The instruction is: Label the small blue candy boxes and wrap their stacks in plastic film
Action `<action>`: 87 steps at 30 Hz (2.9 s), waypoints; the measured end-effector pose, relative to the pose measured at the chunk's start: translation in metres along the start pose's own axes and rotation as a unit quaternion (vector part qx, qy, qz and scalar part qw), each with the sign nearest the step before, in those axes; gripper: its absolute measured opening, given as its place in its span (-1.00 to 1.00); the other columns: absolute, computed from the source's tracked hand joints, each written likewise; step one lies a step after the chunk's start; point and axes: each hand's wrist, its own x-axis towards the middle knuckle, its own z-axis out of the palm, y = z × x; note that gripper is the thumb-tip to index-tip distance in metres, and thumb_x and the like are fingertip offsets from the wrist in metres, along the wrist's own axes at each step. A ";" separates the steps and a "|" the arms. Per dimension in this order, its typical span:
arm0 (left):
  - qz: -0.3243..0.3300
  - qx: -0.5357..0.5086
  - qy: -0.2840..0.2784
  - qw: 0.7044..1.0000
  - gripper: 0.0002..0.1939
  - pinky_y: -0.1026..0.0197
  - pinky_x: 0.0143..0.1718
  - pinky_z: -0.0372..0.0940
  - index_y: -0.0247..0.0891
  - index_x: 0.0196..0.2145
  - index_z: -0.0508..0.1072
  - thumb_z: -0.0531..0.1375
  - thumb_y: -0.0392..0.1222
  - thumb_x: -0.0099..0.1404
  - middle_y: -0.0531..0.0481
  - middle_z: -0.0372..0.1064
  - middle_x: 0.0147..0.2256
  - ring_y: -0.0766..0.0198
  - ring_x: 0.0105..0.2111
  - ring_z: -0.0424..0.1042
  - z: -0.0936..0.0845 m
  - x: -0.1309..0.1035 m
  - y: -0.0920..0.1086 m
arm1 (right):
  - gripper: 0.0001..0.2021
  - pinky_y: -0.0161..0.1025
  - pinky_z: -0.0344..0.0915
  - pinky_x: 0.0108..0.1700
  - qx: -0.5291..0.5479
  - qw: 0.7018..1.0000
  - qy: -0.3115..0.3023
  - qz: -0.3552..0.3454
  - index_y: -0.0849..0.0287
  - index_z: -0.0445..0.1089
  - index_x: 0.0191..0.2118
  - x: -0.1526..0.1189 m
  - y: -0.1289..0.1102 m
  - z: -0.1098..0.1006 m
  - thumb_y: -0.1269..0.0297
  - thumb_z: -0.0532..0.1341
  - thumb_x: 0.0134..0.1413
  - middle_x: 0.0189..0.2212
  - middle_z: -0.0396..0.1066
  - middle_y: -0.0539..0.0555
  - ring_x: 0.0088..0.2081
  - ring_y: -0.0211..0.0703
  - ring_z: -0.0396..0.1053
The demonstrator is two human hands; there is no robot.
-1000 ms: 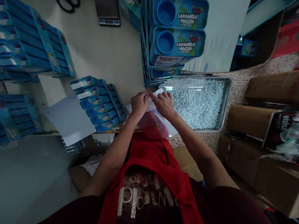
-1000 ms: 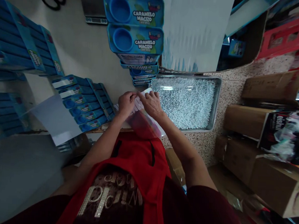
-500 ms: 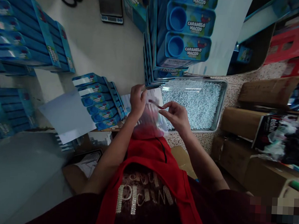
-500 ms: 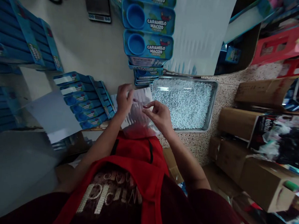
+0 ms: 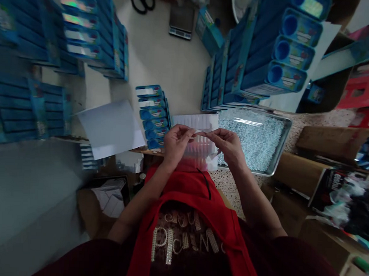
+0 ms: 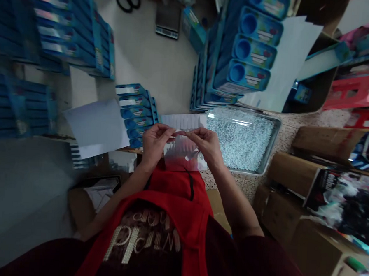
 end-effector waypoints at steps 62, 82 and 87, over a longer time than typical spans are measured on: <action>-0.019 -0.035 0.007 0.999 -0.54 0.26 -0.55 0.23 -0.23 -0.41 0.56 0.56 0.18 0.08 0.04 0.47 -0.48 0.37 -0.57 0.33 -0.124 0.007 0.042 | -0.49 -0.29 0.29 -0.39 -0.144 0.982 0.033 -0.117 0.06 0.29 -0.38 0.049 -0.033 0.166 -0.25 0.43 0.12 -0.52 0.32 -0.10 -0.42 -0.26 0.35; 0.008 0.208 0.027 0.978 -0.78 0.20 -0.47 0.22 -0.20 -0.45 0.56 0.46 -0.08 0.25 0.06 0.42 -0.59 0.26 -0.59 0.40 -0.181 0.055 0.038 | -0.72 -0.21 0.43 -0.13 -0.246 0.943 0.142 -0.171 -0.01 0.22 -0.14 0.045 0.020 0.187 0.27 0.34 0.12 -0.34 0.54 -0.13 -0.27 -0.20 0.58; 0.001 0.196 0.013 0.981 -0.76 0.21 -0.48 0.25 -0.19 -0.45 0.54 0.46 -0.05 0.23 0.06 0.44 -0.57 0.28 -0.60 0.39 -0.184 0.064 0.029 | -0.76 -0.14 0.42 -0.10 -0.285 0.935 0.136 -0.161 0.00 0.27 -0.10 0.047 0.022 0.188 0.30 0.30 0.15 -0.31 0.55 -0.09 -0.25 -0.16 0.56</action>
